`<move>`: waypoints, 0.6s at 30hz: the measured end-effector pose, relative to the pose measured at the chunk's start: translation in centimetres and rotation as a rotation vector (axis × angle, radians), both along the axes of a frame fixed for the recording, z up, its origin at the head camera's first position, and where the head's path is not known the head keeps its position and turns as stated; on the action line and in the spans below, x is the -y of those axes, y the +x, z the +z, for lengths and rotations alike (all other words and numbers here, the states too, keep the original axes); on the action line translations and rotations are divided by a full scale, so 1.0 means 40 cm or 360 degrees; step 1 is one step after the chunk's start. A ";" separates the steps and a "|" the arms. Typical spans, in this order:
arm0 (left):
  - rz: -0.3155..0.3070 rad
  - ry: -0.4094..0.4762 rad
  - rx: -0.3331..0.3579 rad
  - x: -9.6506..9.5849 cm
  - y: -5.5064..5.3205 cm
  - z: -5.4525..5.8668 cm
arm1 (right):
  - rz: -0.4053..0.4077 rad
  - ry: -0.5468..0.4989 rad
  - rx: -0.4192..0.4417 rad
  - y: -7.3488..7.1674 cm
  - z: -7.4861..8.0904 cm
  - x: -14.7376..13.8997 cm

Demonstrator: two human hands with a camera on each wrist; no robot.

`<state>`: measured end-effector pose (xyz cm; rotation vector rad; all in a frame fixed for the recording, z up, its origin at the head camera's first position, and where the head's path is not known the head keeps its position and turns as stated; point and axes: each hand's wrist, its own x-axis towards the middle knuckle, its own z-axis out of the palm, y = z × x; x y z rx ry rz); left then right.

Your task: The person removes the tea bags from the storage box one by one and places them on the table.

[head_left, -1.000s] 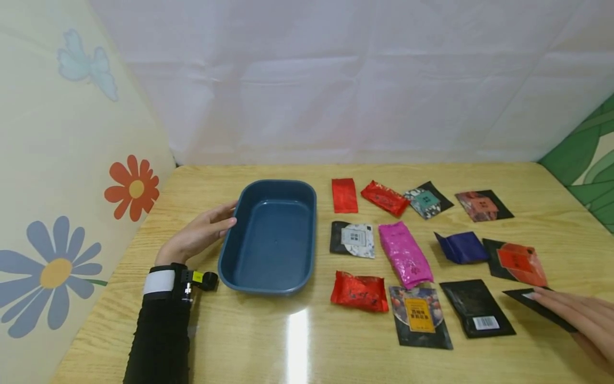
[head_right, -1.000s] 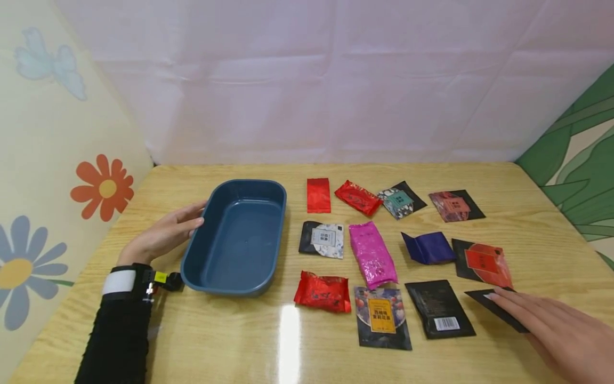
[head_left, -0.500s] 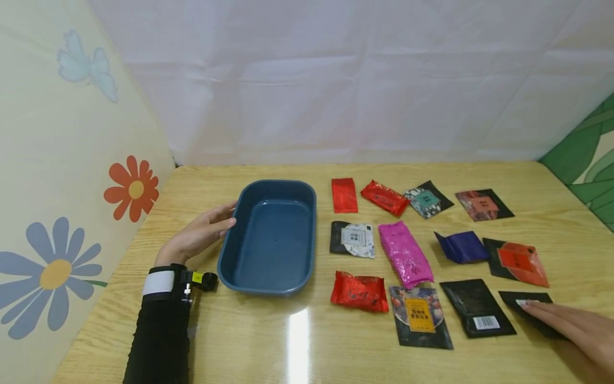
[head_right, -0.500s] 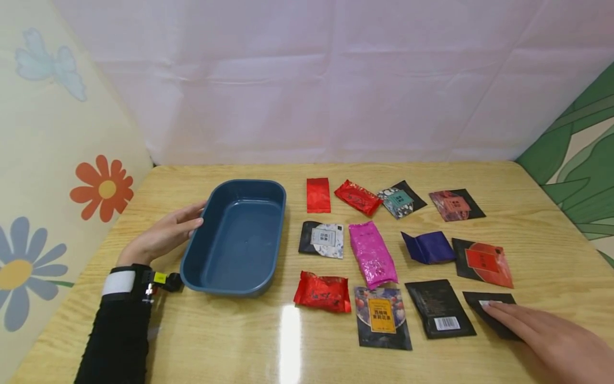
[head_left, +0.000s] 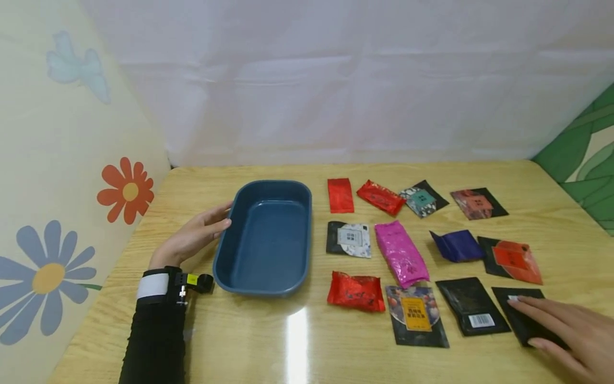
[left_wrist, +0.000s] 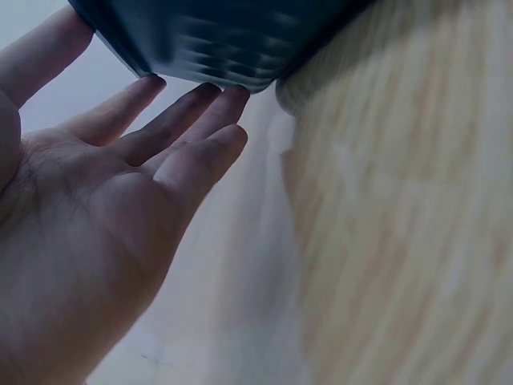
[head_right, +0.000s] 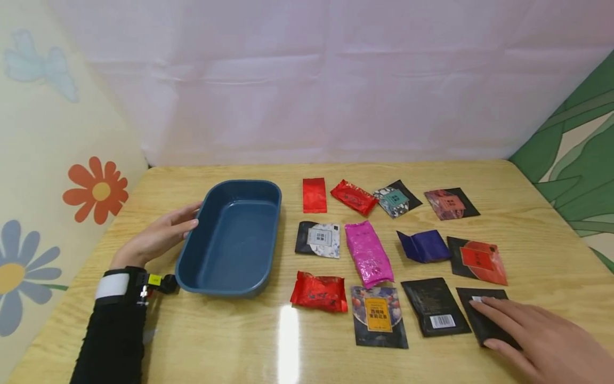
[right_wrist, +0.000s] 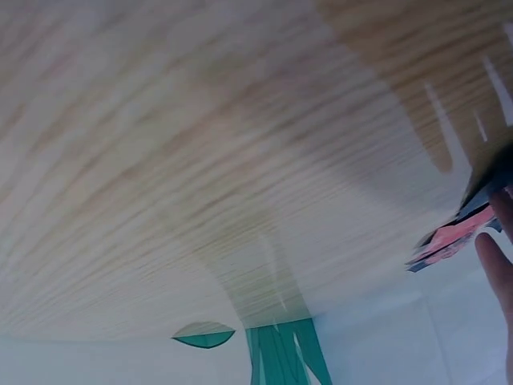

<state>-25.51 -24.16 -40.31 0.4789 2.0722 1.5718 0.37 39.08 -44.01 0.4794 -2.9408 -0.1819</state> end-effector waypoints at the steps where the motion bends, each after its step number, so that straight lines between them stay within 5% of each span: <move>1: -0.0001 -0.0024 -0.0012 0.000 0.000 0.001 | 0.0013 -0.0002 -0.0035 -0.003 0.003 0.009; 12: 0.0014 -0.0186 -0.0167 -0.007 0.009 0.033 | -0.0110 0.0013 0.0031 -0.105 0.086 0.115; 18: 0.0216 -0.0441 -0.0260 -0.038 0.023 0.071 | -0.0006 -0.0111 -0.0064 -0.174 0.114 0.189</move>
